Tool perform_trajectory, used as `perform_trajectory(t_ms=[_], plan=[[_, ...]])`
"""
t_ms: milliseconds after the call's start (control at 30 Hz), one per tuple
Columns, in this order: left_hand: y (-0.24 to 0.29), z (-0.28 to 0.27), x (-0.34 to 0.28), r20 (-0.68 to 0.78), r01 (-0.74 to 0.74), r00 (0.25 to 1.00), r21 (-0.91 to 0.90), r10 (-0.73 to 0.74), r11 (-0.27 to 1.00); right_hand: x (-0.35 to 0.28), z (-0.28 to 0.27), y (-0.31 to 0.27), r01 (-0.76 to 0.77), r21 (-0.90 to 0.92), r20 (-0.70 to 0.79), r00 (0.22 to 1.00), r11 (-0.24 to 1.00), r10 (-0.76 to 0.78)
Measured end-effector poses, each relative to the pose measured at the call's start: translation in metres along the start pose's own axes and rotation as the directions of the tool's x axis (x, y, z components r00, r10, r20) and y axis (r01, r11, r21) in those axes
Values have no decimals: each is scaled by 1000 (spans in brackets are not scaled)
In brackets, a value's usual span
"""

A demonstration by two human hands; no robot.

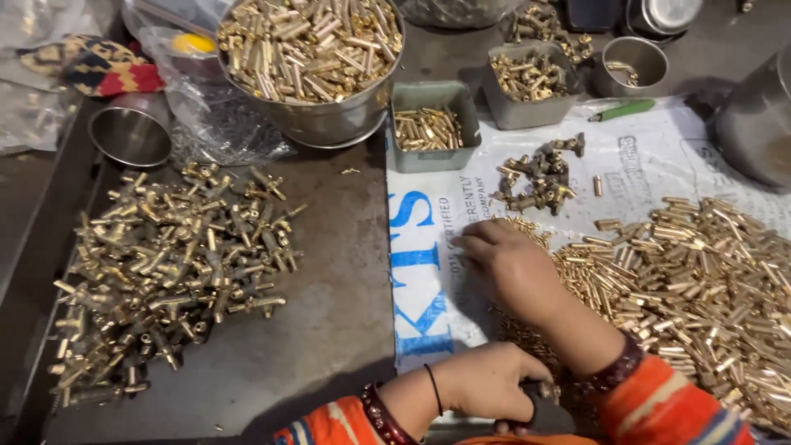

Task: Sorting and manual assembly of small brass metal components at a workbench.

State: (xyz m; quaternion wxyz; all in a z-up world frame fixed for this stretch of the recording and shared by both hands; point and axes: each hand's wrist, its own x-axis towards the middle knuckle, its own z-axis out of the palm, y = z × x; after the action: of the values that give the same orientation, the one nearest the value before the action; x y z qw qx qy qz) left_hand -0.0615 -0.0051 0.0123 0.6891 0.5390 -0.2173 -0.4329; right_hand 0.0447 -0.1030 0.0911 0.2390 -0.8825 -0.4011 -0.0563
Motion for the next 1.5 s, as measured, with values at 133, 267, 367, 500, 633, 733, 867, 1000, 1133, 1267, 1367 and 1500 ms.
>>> perform_trajectory(t_ms=[133, 267, 367, 500, 633, 733, 867, 1000, 1133, 1267, 1367, 1500], plan=[[27, -9, -10, -121, 39, 992, 142, -22, 989, -2, 19, 8, -12, -234, 99, 994, 972, 36], [42, -16, -19, -553, 157, 831, 352, 69, 923, -18, -10, 12, -413, 19, 65, 909, 910, 411], [48, -16, -18, -652, 119, 733, 405, 196, 906, -49, -21, 24, -520, 526, 124, 830, 673, 544], [54, -15, -19, -801, 166, 587, 264, 119, 950, -74, -19, 19, -490, 704, 163, 816, 513, 555], [50, -13, -20, -756, -43, 465, 499, 460, 865, -78, -14, 13, -457, 711, 113, 824, 534, 555], [63, -8, -20, -768, -46, 482, 459, 423, 887, -78, -16, 5, -472, 783, 111, 747, 406, 655], [62, -5, -20, -792, 62, 495, 442, 357, 895, -82, -11, 2, -313, 764, -40, 850, 564, 525], [61, -6, -21, -747, 17, 450, 555, 489, 832, -79, -22, 6, -135, 594, -170, 943, 793, 287], [58, -9, -22, -782, -73, 471, 428, 409, 901, -67, -56, 67, -488, 266, -45, 855, 831, 517], [59, -10, -19, -783, -42, 576, 257, 233, 966, -86, -58, 131, -506, -297, -77, 858, 810, 508], [55, -12, -21, -773, -10, 588, 288, 238, 958, -89, -46, 150, -475, -390, -69, 869, 788, 490], [54, -11, -18, -748, -19, 604, 332, 275, 943, -73, -63, 107, -607, -306, -16, 774, 733, 633]])
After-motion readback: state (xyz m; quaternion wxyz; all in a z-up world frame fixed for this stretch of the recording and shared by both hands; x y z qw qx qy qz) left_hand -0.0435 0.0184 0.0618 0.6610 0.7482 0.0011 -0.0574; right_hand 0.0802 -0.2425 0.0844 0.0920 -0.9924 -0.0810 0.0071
